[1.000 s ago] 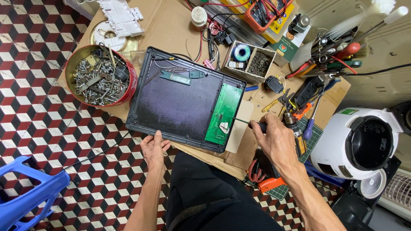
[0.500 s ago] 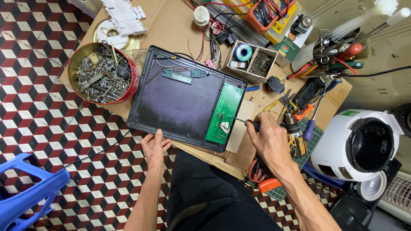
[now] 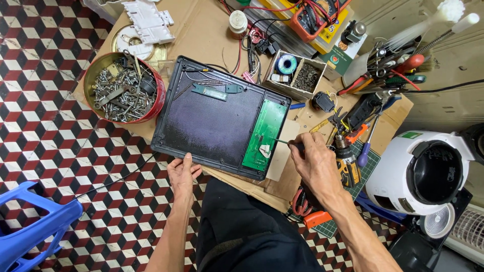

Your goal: Repairing a monitor or display panel by removing and adjusting internal components.

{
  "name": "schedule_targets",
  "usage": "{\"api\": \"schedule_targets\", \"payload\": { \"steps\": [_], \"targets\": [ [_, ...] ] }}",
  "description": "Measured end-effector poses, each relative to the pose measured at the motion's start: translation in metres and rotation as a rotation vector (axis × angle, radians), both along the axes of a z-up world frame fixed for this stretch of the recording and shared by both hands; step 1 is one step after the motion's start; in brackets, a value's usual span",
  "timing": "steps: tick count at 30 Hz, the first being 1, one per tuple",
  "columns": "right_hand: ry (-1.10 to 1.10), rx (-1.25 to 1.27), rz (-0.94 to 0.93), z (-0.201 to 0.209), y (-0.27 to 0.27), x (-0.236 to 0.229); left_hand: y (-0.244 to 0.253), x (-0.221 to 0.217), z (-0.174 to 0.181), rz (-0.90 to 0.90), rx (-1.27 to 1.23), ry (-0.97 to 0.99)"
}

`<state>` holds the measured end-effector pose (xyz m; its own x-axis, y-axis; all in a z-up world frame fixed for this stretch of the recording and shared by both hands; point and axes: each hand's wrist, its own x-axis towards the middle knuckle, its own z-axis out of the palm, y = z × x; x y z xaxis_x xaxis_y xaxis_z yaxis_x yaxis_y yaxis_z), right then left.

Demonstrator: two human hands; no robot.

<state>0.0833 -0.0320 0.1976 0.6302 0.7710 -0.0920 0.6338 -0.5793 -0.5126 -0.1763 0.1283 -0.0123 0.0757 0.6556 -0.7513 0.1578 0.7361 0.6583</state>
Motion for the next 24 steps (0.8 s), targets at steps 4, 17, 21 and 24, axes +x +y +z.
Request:
{"api": "schedule_targets", "payload": {
  "steps": [4, 17, 21, 24],
  "targets": [
    [-0.023, -0.013, -0.035, -0.0003, 0.0034, 0.0006, 0.0004, -0.0036, -0.0081, 0.016, 0.002, -0.025],
    [-0.119, -0.07, -0.082, -0.0057, 0.0044, 0.0041, 0.0015, -0.002, -0.0046, 0.003, -0.015, 0.003],
    [-0.133, -0.074, -0.094, -0.0049, 0.0062, 0.0037, 0.0024, -0.0006, -0.0003, 0.004, -0.031, 0.012],
    [-0.129, -0.085, -0.116, -0.0057, 0.0053, 0.0055, 0.0018, -0.0011, -0.001, -0.008, -0.025, 0.011]
  ]
}}
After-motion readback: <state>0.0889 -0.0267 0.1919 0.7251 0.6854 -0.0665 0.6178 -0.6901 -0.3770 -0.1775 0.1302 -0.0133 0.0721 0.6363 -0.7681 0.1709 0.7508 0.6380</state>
